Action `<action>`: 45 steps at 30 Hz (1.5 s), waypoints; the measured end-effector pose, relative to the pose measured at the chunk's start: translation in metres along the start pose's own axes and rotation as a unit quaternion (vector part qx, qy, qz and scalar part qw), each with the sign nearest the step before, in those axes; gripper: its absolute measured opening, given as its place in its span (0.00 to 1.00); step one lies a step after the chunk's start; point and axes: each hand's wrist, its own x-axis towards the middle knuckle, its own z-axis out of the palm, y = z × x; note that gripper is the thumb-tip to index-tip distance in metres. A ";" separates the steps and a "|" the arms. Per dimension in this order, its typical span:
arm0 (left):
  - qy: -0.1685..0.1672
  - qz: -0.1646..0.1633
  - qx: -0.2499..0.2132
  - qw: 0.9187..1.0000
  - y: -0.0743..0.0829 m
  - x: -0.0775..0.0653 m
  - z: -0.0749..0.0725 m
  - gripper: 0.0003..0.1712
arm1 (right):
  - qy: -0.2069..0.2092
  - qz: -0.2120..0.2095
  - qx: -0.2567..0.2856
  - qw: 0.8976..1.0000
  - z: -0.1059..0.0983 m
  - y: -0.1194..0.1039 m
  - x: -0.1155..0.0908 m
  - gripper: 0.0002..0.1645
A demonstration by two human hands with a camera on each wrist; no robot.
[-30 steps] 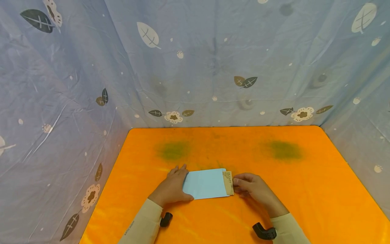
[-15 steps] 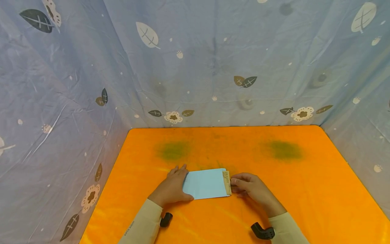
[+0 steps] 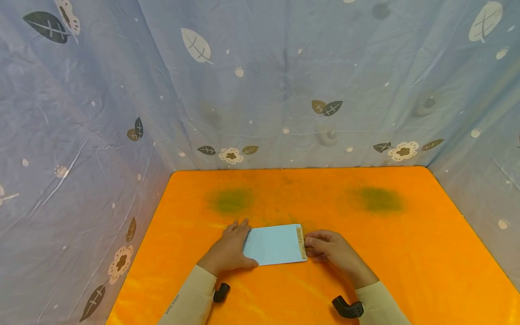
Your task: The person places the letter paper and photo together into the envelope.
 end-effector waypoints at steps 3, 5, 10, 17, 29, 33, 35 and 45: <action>0.000 -0.001 0.000 1.000 0.000 0.000 0.000 0.63 | -0.001 0.001 0.000 1.000 0.000 0.001 0.002 0.32; 0.000 0.000 0.001 1.000 0.000 0.000 -0.001 0.64 | -0.001 0.004 0.001 1.000 0.000 0.001 0.003 0.32; 0.001 0.002 0.005 1.000 -0.001 0.000 -0.001 0.64 | -0.006 0.003 -0.001 1.000 0.003 0.001 0.003 0.34; 0.000 0.002 0.007 1.000 -0.001 0.001 0.001 0.65 | -0.002 0.000 -0.004 1.000 0.011 -0.001 0.003 0.35; 0.002 0.001 0.009 1.000 -0.002 0.001 0.001 0.66 | -0.003 -0.004 -0.003 1.000 0.012 0.000 0.006 0.37; 0.004 0.001 0.009 1.000 -0.002 0.002 0.002 0.65 | -0.004 -0.008 -0.004 1.000 0.013 0.001 0.006 0.37; 0.005 0.001 0.007 1.000 -0.002 0.002 0.002 0.65 | -0.002 -0.008 -0.007 1.000 0.014 0.001 0.007 0.37; 0.003 0.002 0.007 1.000 -0.002 0.002 0.002 0.67 | 0.000 -0.012 -0.031 0.999 0.014 0.003 0.008 0.40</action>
